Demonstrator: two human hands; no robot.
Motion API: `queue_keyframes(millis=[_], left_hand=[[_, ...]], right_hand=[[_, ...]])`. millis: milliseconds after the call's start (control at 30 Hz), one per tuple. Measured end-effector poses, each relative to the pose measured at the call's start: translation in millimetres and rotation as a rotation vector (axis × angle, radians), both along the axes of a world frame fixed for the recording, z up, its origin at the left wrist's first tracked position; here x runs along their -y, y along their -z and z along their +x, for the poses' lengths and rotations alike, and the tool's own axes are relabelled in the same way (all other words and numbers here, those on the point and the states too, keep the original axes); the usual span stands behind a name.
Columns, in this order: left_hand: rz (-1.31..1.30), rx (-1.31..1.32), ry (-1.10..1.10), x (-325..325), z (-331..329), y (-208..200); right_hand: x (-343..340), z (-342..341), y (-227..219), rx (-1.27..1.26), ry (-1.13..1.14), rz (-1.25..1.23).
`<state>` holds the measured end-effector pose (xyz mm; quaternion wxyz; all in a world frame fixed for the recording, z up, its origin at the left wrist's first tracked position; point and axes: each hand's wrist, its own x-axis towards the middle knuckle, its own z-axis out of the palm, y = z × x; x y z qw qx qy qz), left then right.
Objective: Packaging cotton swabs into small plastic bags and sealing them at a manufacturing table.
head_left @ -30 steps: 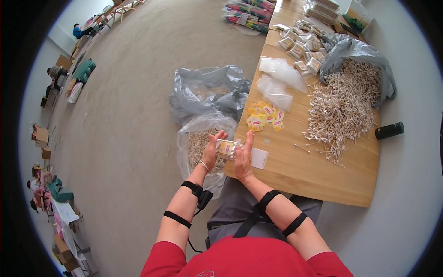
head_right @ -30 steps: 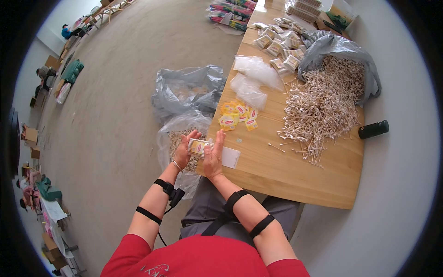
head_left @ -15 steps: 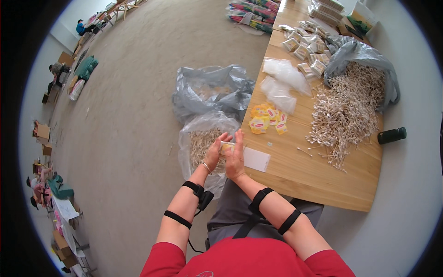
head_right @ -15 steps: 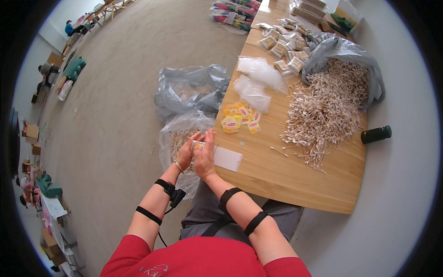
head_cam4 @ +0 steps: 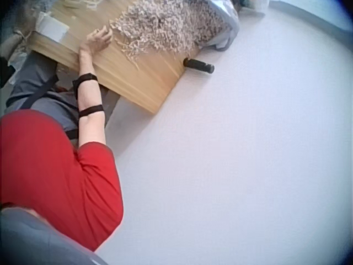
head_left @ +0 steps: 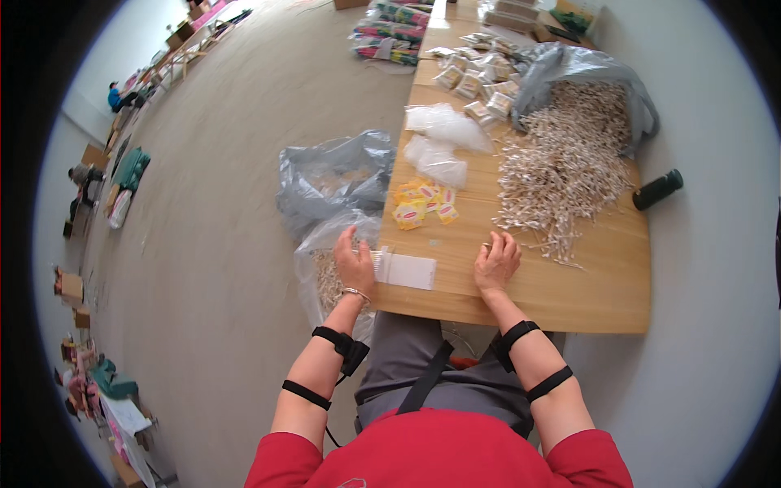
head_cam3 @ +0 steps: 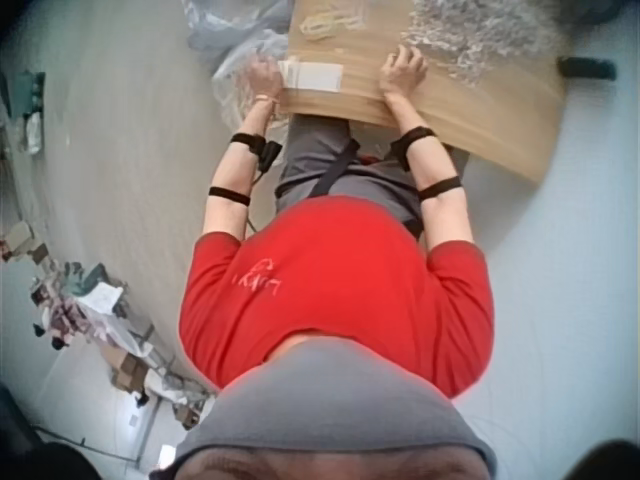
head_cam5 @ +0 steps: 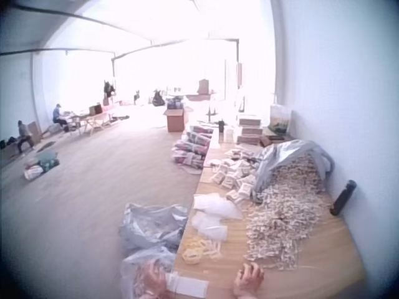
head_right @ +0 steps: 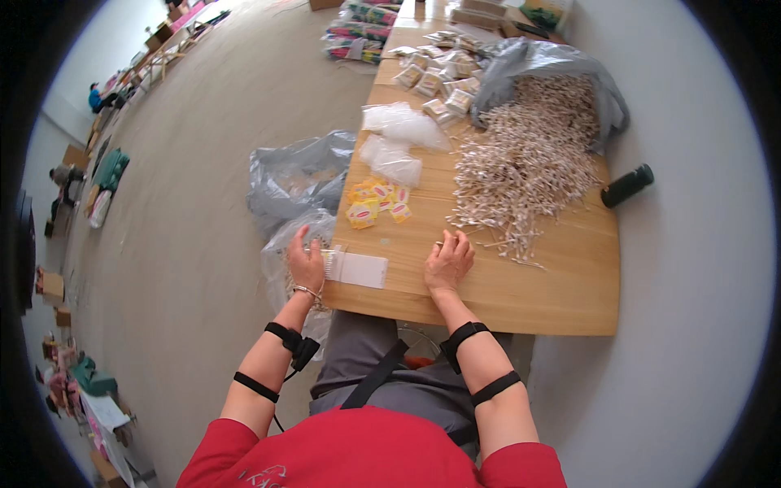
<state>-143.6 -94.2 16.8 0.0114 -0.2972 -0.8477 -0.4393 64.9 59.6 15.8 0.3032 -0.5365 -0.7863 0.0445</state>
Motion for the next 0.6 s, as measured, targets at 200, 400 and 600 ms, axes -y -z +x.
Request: queue_keyframes(millis=[200, 400, 600], left_hand=[[0.000, -0.144, 0.682, -51, 93, -3], [-0.035, -0.092, 0.714, -76, 139, 12], [-0.058, -0.165, 0.627, -91, 150, 4]], right_hand=[[1, 25, 24, -0.116, -0.269, -0.016], [9, 51, 8, -0.330, -0.344, -0.142], [-78, 126, -13, -0.136, 0.421, -0.124]])
